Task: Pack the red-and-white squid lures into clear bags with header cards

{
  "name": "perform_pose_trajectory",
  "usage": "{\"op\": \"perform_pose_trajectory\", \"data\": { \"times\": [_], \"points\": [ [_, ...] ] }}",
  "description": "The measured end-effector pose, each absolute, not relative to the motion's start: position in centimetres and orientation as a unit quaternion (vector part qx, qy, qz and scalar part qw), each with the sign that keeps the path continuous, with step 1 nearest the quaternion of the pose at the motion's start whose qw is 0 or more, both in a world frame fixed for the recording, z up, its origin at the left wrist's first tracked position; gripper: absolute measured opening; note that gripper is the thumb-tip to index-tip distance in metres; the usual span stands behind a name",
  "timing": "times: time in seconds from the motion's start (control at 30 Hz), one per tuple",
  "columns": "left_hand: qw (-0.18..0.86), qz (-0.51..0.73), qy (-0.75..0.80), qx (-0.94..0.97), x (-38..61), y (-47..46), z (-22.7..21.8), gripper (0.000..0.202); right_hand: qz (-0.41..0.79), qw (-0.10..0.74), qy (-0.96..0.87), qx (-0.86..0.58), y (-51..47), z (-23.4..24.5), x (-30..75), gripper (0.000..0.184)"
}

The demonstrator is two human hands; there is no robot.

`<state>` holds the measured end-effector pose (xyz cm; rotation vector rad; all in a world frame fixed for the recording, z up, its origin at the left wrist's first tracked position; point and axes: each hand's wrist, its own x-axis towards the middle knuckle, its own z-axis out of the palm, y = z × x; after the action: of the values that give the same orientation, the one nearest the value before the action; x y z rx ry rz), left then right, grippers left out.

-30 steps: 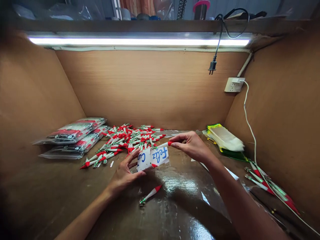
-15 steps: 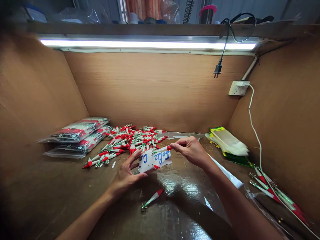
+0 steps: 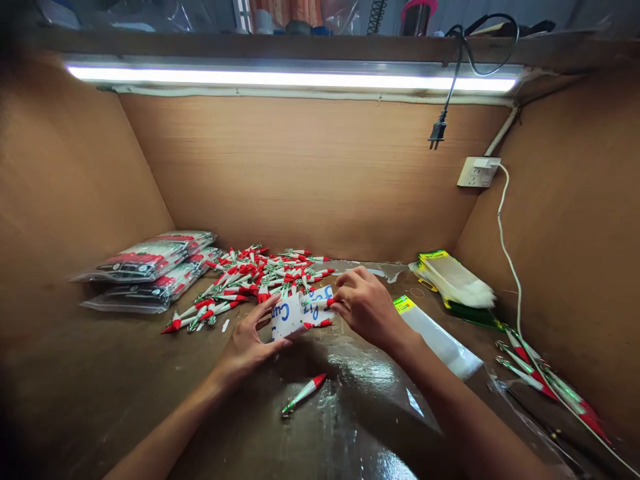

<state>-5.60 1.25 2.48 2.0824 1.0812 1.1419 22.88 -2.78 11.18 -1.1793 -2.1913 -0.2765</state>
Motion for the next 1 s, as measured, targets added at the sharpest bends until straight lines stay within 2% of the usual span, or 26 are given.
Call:
{"op": "perform_pose_trajectory", "data": {
  "times": [0.13, 0.33, 0.57, 0.77, 0.87, 0.93, 1.0],
  "points": [
    [0.224, 0.399, 0.385, 0.801, -5.4, 0.8, 2.8, 0.091, -0.124, 0.272, -0.846, -0.441, -3.1, 9.7, 20.9, 0.008],
    [0.213, 0.387, 0.359, 0.822, -5.3, 0.7, 2.7, 0.094, -0.073, 0.257, -0.873, -0.407, -2.5, 7.2, 19.4, 0.009],
    [0.196, 0.376, 0.354, 0.834, -5.6, 0.7, 3.0, 0.096, -0.057, 0.231, -0.901, -0.364, -1.7, 7.2, 20.5, 0.013],
    [0.215, 0.375, 0.338, 0.836, -5.7, 1.3, 2.4, 0.095, -0.043, 0.214, -0.900, -0.378, -2.0, 7.4, 19.9, 0.020],
    [0.229, 0.383, 0.348, 0.824, -5.9, 1.5, 2.3, 0.092, -0.062, 0.223, -0.873, -0.430, -3.3, 8.7, 19.4, 0.019],
    [0.235, 0.391, 0.364, 0.812, -6.1, 1.7, 2.4, 0.090, -0.046, 0.187, -0.867, -0.460, -4.7, 9.4, 19.1, 0.017],
    [0.243, 0.396, 0.381, 0.800, -6.3, 2.0, 2.4, 0.090, 0.003, 0.097, -0.885, -0.455, -6.2, 9.5, 18.8, 0.012]
  ]
}}
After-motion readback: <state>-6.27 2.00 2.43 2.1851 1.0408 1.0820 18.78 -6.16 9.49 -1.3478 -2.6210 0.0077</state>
